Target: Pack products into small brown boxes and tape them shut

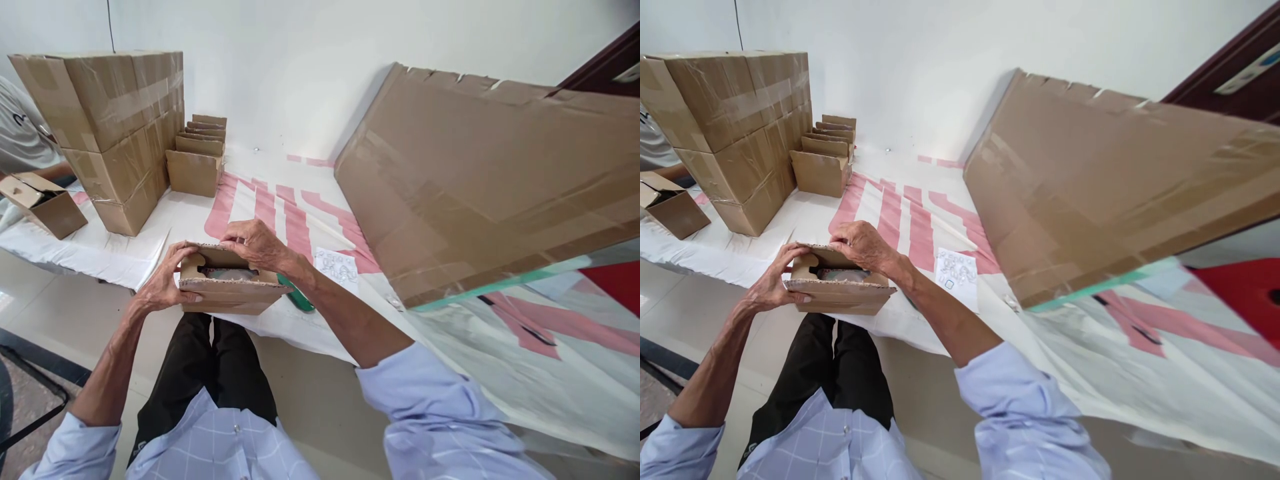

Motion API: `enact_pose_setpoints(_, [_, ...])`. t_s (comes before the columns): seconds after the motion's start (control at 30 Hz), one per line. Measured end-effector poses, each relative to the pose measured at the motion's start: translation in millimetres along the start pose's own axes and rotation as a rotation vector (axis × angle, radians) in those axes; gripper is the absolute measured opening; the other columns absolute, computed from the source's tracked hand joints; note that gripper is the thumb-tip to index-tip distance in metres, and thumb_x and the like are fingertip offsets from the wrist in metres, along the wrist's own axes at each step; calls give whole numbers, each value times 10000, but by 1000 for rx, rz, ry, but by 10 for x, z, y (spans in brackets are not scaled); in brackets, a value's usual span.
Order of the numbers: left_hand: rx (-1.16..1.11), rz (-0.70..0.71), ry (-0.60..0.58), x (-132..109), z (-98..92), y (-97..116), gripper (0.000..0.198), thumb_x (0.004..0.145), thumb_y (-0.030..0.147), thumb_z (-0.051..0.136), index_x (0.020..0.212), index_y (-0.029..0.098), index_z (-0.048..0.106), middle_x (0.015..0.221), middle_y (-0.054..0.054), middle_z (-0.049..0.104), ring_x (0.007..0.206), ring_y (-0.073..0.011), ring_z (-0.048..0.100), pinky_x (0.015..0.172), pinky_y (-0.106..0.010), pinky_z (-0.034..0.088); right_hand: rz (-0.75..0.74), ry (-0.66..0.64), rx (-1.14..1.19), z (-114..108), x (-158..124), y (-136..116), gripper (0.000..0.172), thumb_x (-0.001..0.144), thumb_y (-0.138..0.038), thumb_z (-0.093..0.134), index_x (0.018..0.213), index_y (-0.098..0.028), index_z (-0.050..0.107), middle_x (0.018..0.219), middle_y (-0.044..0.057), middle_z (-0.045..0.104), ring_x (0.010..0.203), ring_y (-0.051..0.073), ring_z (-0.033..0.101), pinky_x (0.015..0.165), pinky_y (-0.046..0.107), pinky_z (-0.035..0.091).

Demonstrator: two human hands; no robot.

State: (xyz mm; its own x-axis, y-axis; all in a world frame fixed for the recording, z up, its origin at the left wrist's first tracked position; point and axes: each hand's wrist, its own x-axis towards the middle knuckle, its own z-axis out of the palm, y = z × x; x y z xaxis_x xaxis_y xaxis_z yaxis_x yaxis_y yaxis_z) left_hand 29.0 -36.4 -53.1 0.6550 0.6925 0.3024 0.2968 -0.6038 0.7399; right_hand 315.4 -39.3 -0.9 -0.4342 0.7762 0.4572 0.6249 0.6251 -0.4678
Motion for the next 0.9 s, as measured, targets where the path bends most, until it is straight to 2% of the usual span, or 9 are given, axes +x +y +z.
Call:
enact_pose_setpoints(0.1, [-11,-32,-9,1,-11,32,1051,721,636,940,1607,323,468,1653,-166,376,1532,-428,435,1138,-575,575,54,15,50,-9,14,9,177,956,-234,646,812,-197,742,791,30,717,740,169,623,748,307,470])
enact_pose_setpoints(0.23, [-33,-44,-28,-17,-22,66,1099,714,646,945,1641,331,444,1689,-172,343,1567,-447,393,1166,-602,548,28,-25,28,-12,9,0,73,897,-222,699,881,-199,766,876,45,750,798,185,646,777,311,486])
enact_pose_setpoints(0.47, [-176,-81,-61,-142,-91,12,1225,626,782,937,1673,381,443,1776,-140,286,1638,-484,303,1227,-623,480,5,-15,28,-14,30,-7,245,973,-224,603,762,-188,722,776,46,695,713,168,586,717,313,427])
enact_pose_setpoints(0.57, [-316,-139,-23,-161,-109,-10,918,845,896,652,1586,359,585,1764,-114,358,1632,-456,341,1229,-608,480,14,-5,55,-7,27,-9,268,967,-224,601,718,-185,692,714,23,636,671,154,541,689,310,403])
enact_pose_setpoints(0.63, [-327,-205,30,-150,-91,13,749,975,838,507,1500,331,672,1736,-107,416,1623,-427,369,1211,-584,506,18,4,50,5,14,-12,265,968,-225,606,723,-183,699,709,20,633,664,151,531,688,311,399])
enact_pose_setpoints(0.67, [-301,-224,50,-141,-75,34,711,980,811,538,1472,322,692,1725,-107,430,1618,-423,378,1201,-574,519,20,7,44,11,5,-11,257,970,-230,615,735,-183,709,718,22,644,669,153,537,692,311,401])
enact_pose_setpoints(0.73, [-226,-214,51,-130,-38,83,750,875,771,742,1480,331,676,1721,-110,422,1611,-434,384,1189,-568,535,19,3,32,17,-11,-4,243,973,-243,635,757,-185,729,747,30,672,688,158,561,701,311,408])
enact_pose_setpoints(0.8, [-167,-174,20,-136,-7,119,928,750,718,894,1554,363,596,1738,-113,377,1608,-446,380,1191,-579,534,14,-5,10,12,-16,18,243,984,-257,642,772,-189,741,768,35,691,705,163,577,706,311,410])
enact_pose_setpoints(0.9, [-122,-147,-13,-168,14,121,1122,703,669,952,1661,382,443,1745,-139,331,1602,-450,381,1199,-602,521,23,2,-75,-1,20,86,290,1006,-278,631,750,-194,739,761,37,699,704,166,575,707,316,404])
